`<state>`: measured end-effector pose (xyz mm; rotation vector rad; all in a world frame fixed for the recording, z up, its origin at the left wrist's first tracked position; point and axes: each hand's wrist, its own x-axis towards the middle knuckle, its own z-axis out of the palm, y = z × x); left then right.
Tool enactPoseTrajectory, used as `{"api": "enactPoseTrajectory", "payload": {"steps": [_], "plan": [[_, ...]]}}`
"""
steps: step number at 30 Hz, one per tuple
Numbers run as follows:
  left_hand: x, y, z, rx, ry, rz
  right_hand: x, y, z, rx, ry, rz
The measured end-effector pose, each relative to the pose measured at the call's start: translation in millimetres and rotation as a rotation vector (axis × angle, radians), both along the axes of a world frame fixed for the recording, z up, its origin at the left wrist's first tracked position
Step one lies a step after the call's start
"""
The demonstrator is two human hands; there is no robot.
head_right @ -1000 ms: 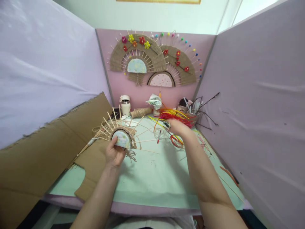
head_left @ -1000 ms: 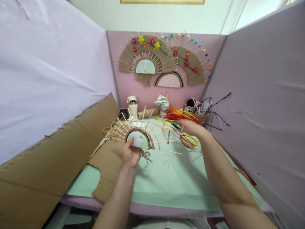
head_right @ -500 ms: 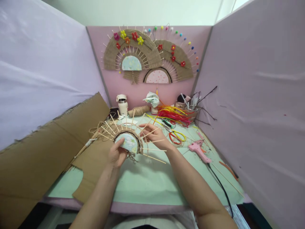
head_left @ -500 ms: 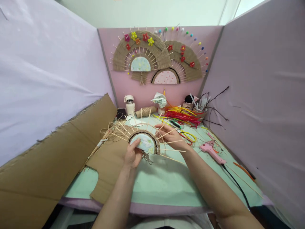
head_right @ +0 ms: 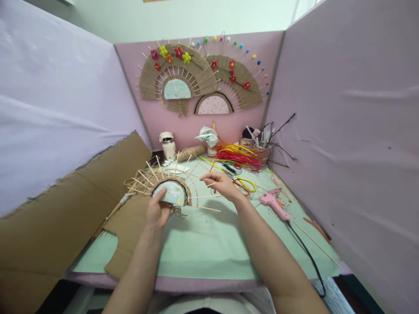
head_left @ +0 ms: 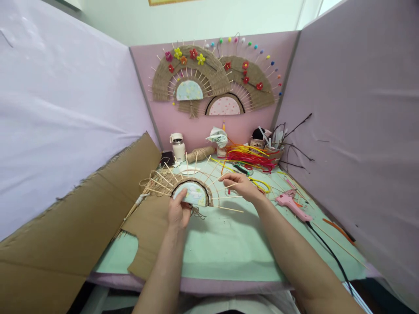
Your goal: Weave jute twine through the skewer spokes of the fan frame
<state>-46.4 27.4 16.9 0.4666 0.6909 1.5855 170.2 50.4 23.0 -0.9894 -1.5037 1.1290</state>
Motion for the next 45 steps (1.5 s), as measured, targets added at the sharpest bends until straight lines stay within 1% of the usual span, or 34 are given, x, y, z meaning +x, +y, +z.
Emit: {"api": "enactPoseTrajectory", "payload": {"steps": [2,5,10,17,20,22,27,30,33,39,42,45], "plan": [[-0.2,0.5,0.5,-0.034,0.004,0.014,3.9,1.5,1.4,0.003,0.0,-0.037],[0.9,0.8,0.9,-0.078,0.005,0.038,7.8,3.6,3.8,0.057,-0.015,-0.127],[2.8,1.1,-1.1,-0.053,0.041,0.057,10.5,8.2,2.3,0.144,0.04,-0.318],[3.5,2.6,-4.4,-0.013,0.083,0.097,12.1,8.3,2.1,0.213,0.101,-0.395],[3.6,2.5,-3.6,-0.007,0.09,0.095,12.7,9.3,1.8,0.21,0.115,-0.425],[3.6,2.2,-2.8,-0.009,0.088,0.097,12.9,10.2,0.5,0.198,0.114,-0.421],[3.9,0.6,0.1,-0.017,0.064,0.12,11.1,10.9,-4.0,0.202,0.144,-0.353],[4.0,-0.6,2.0,-0.016,0.037,0.123,9.3,10.8,-6.5,0.171,0.169,-0.286],[3.5,-1.2,3.1,-0.026,0.011,0.117,6.9,10.7,-8.9,0.094,0.192,-0.189],[0.9,0.6,0.8,-0.03,-0.006,0.107,-1.8,6.4,-12.4,-0.132,0.29,0.157],[0.5,1.2,-0.2,-0.021,-0.003,0.103,-5.0,4.2,-12.8,-0.245,0.376,0.236],[0.7,1.3,-0.1,-0.014,-0.008,0.128,-6.1,3.7,-13.5,-0.278,0.417,0.293]]}}
